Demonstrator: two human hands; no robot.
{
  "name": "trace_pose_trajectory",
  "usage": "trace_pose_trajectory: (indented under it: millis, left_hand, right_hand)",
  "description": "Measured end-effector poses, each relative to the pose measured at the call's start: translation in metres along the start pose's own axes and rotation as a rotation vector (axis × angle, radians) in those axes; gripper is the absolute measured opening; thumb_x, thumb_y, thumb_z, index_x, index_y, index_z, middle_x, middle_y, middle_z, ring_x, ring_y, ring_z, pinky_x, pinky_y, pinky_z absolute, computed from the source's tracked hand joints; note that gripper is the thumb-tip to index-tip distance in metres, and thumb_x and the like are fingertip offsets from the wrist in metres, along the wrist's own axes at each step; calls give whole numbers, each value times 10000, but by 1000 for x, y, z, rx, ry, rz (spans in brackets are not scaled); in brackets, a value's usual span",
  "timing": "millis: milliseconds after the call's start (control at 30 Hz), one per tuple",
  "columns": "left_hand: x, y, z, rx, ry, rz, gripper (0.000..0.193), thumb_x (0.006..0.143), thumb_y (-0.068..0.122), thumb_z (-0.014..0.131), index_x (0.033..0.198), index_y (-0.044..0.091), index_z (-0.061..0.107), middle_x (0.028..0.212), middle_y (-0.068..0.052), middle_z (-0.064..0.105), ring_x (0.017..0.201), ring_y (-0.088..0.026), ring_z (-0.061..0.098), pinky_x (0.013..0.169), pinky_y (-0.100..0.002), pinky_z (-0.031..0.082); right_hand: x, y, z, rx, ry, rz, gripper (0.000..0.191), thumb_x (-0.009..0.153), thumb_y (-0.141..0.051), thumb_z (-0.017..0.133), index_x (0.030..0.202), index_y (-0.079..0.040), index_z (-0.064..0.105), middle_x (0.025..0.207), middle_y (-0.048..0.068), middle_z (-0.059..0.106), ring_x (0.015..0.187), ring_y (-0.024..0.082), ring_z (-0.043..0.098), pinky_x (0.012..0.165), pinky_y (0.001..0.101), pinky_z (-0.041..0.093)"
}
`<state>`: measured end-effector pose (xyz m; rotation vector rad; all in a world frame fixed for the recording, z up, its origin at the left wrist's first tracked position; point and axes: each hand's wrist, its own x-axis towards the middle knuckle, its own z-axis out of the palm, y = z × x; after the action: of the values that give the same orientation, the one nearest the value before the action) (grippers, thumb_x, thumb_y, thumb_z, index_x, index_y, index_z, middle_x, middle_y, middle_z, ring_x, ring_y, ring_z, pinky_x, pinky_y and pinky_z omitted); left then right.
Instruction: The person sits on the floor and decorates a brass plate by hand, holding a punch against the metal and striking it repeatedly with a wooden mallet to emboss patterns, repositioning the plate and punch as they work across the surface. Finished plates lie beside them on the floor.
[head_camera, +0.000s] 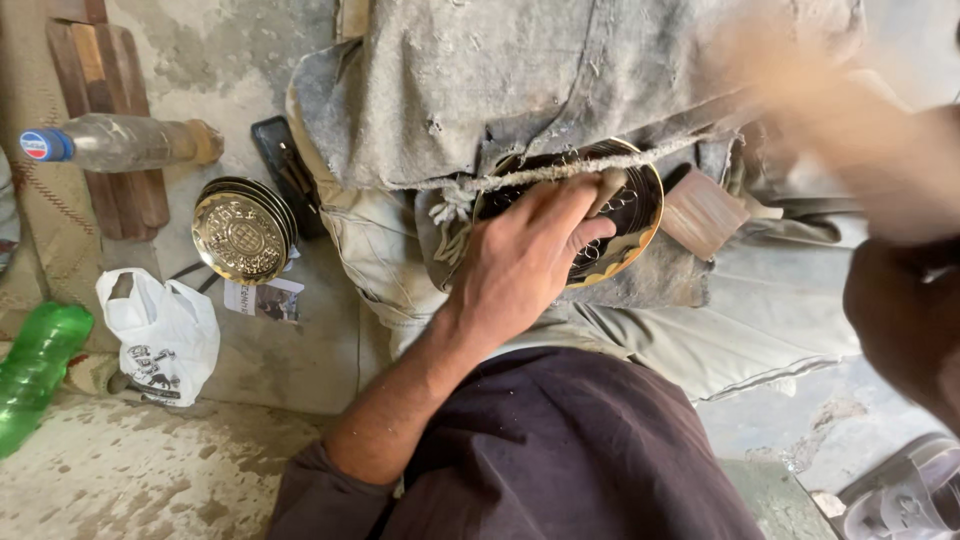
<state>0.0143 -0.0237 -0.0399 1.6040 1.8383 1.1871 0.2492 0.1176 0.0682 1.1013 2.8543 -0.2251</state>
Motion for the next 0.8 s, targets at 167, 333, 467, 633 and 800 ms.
trace_pose_trajectory:
  millis: [167, 333, 467, 633, 800]
  left_hand:
    - [30, -3, -11, -21, -400, 143, 270, 978, 154, 718, 1221, 90, 620, 909, -71, 695, 736, -180, 725, 597, -286, 619]
    - [54, 1, -12, -18, -613, 338, 307, 961, 20, 627, 1257, 102, 639, 863, -71, 688, 734, -210, 748, 590, -326, 616]
    - [66, 4, -5, 50, -797, 355, 238, 975, 47, 602, 1196, 117, 656, 849, -77, 695, 719, -211, 753, 578, -340, 617]
    - [71, 5, -2, -65, -820, 456, 347, 930, 52, 600, 1257, 157, 650, 870, -73, 724, 721, -229, 758, 555, -351, 609]
    - [72, 7, -2, -28, -805, 412, 314, 964, 45, 575, 1254, 148, 636, 892, -72, 729, 723, -209, 766, 549, -337, 610]
  right_hand:
    - [-68, 18, 54, 46, -79, 178, 147, 950, 45, 613, 1094, 40, 584, 1000, 205, 681, 790, 261, 694, 745, 321, 590]
    - [-112, -12, 79, 209, 218, 362, 268, 972, 79, 658, 1234, 76, 599, 1058, 218, 693, 887, 326, 715, 808, 380, 575]
    - [-126, -50, 98, 503, 306, 623, 360, 906, 14, 674, 1226, 69, 521, 1033, 189, 668, 845, 308, 695, 730, 372, 571]
    - [-145, -62, 116, 185, 287, 575, 323, 968, 48, 700, 1242, 37, 530, 997, 208, 681, 812, 287, 702, 706, 383, 586]
    - [-163, -51, 113, 312, 282, 684, 325, 964, 78, 675, 1241, 78, 505, 1043, 174, 698, 851, 234, 707, 767, 346, 599]
